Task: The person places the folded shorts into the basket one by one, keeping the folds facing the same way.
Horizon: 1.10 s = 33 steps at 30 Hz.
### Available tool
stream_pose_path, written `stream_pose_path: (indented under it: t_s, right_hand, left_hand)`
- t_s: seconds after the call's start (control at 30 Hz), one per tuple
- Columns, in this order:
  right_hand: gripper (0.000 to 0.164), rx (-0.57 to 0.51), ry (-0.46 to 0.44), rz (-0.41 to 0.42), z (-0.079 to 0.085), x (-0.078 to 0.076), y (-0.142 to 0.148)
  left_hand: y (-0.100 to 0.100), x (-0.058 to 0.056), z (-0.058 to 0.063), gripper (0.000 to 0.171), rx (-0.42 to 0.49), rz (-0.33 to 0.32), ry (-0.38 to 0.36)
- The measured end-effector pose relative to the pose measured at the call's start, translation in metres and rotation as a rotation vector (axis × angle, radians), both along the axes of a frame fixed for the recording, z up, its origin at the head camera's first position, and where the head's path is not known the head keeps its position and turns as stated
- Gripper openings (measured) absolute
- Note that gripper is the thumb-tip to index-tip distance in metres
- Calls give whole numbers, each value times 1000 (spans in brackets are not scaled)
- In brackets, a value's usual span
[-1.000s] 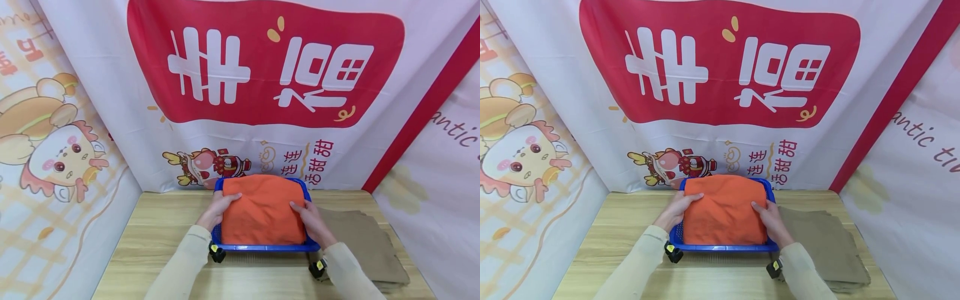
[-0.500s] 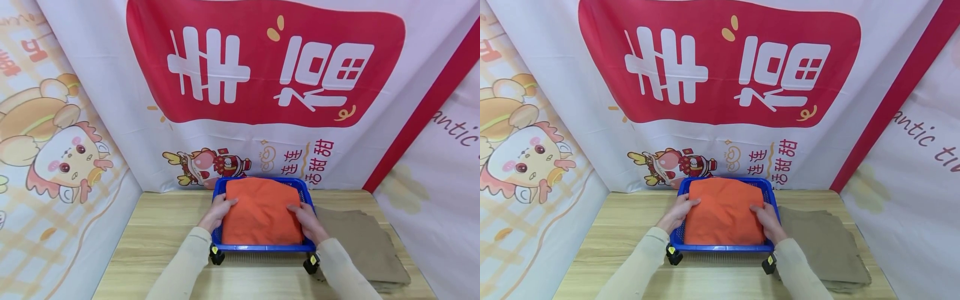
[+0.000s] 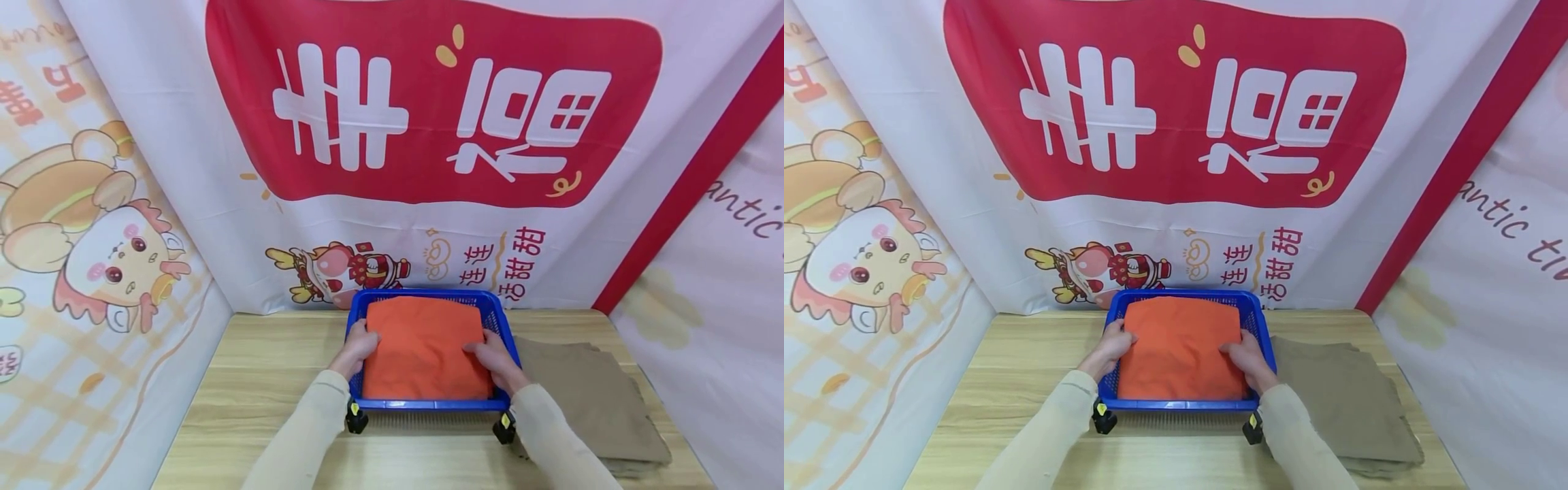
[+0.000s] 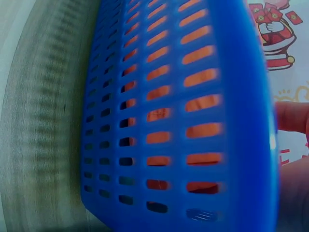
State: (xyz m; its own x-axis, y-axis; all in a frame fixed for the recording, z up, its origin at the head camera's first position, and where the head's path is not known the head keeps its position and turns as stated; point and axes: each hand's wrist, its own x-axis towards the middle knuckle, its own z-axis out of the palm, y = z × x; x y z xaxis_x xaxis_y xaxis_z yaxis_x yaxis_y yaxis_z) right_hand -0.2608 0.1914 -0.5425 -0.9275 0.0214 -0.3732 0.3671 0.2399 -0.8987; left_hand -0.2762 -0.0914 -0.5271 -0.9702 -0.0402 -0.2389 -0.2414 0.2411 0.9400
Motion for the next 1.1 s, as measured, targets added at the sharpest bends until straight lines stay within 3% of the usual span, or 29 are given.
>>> stream_pose_path:
  t_s: [0.27,0.37,0.5,0.63,0.73,0.83,0.93,1.1]
  right_hand:
    - [75,244,38,19,6,6,-4]
    - [76,409,167,77,9,8,-8]
    - [77,608,381,201,10,11,-13]
    - [81,751,513,348,7,14,-16]
    - [84,831,525,421,2,15,-19]
    - [87,874,455,473,-6,14,-21]
    - [90,898,382,510,-15,13,-22]
    - [92,912,332,534,-28,13,-22]
  left_hand:
    - [5,2,1,62,-85,37,8]
    - [7,5,-1,66,-190,31,4]
    - [13,8,-2,76,-411,-11,101]
    - [19,12,-3,71,-689,-113,261]
    - [23,17,-5,62,-895,-227,345]
    - [26,21,-10,58,-1059,-367,377]
    - [28,24,-15,58,-1157,-485,372]
    - [27,27,-23,60,-1235,-566,330]
